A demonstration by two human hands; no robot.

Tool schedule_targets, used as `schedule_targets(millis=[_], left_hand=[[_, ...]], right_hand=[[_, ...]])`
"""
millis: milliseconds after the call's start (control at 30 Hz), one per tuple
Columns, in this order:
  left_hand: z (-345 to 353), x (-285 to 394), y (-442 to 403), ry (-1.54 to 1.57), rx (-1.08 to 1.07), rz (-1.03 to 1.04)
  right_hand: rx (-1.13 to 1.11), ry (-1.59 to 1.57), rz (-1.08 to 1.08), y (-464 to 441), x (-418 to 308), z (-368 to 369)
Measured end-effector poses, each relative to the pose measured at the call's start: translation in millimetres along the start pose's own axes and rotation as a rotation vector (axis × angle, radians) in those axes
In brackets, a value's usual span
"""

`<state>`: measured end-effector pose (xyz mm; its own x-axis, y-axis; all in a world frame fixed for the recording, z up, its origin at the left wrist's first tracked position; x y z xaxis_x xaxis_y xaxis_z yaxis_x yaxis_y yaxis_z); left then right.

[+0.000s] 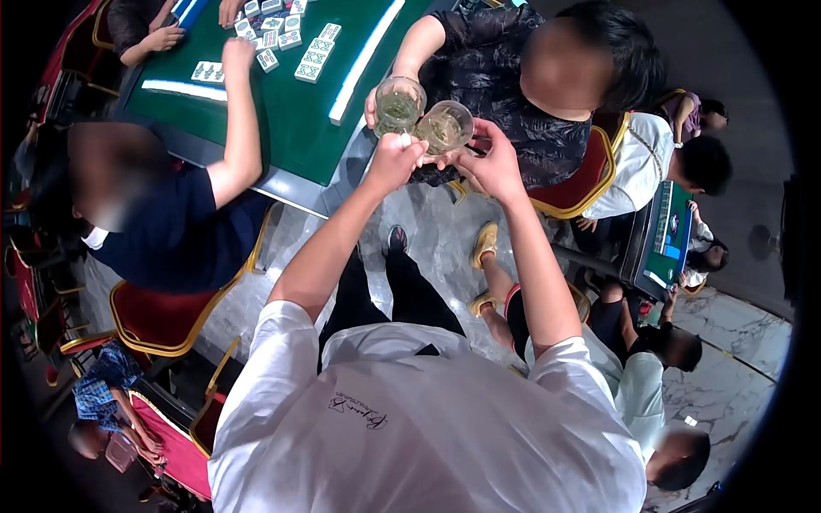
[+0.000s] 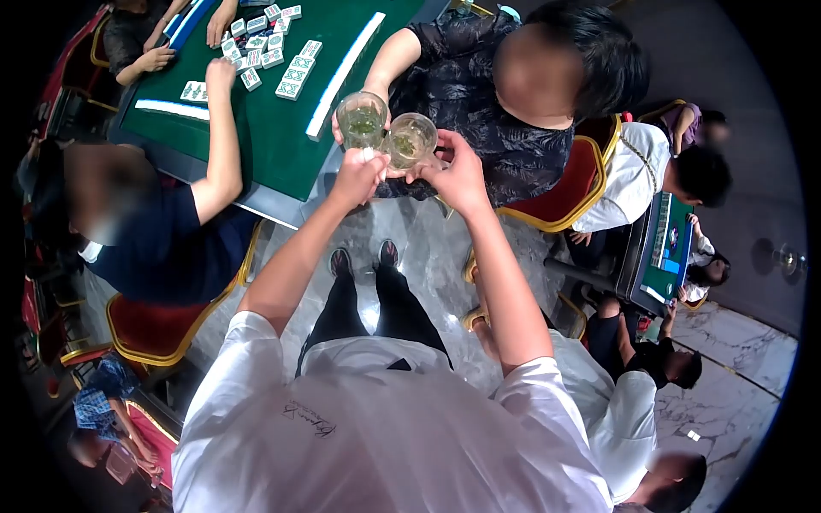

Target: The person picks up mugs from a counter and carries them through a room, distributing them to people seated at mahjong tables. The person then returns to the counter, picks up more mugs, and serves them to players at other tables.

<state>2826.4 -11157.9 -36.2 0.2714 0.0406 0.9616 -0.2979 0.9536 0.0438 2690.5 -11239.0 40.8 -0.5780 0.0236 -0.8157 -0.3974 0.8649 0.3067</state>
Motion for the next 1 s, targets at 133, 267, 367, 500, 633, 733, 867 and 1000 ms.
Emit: schedule_targets(millis=[133,267,367,500,633,733,867,1000], left_hand=[[5,5,-4,0.015,-0.007,-0.023],[11,9,-13,0.051,-0.019,0.044],[10,4,-13,0.034,-0.027,-0.036],[0,-16,-21,0.083,0.054,0.005],[-6,-3,-15,0.084,0.104,-0.077],[-10,2,-16,0.079,0.108,-0.07],[-13,16,-15,0.012,0.214,-0.009],[-23,51,-12,-0.228,0.33,0.122]], right_hand=[[0.012,-0.026,-0.127,0,-7,4],[-0.065,-0.248,-0.104,-8,-12,7],[-0.105,-0.279,-0.066,-13,-13,11],[-0.069,-0.264,-0.089,-22,-5,14],[0.003,-0.213,-0.169,-25,-3,20],[-0.016,-0.28,-0.123,-27,0,24],[0.092,-0.154,-0.226,-24,-16,20],[0.096,-0.299,-0.193,-19,-27,20]])
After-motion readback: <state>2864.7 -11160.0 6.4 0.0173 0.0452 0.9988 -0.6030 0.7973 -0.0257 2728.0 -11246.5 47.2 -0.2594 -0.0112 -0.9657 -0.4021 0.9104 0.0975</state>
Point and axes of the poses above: each hand's wrist, its own y-axis away from the middle knuckle, its own z-axis out of the palm, x = y × z, the point moved 9 cm from there along -y, towards the middle knuckle, and after that the axes turned 11 degrees about z, right-handed, at the moved point
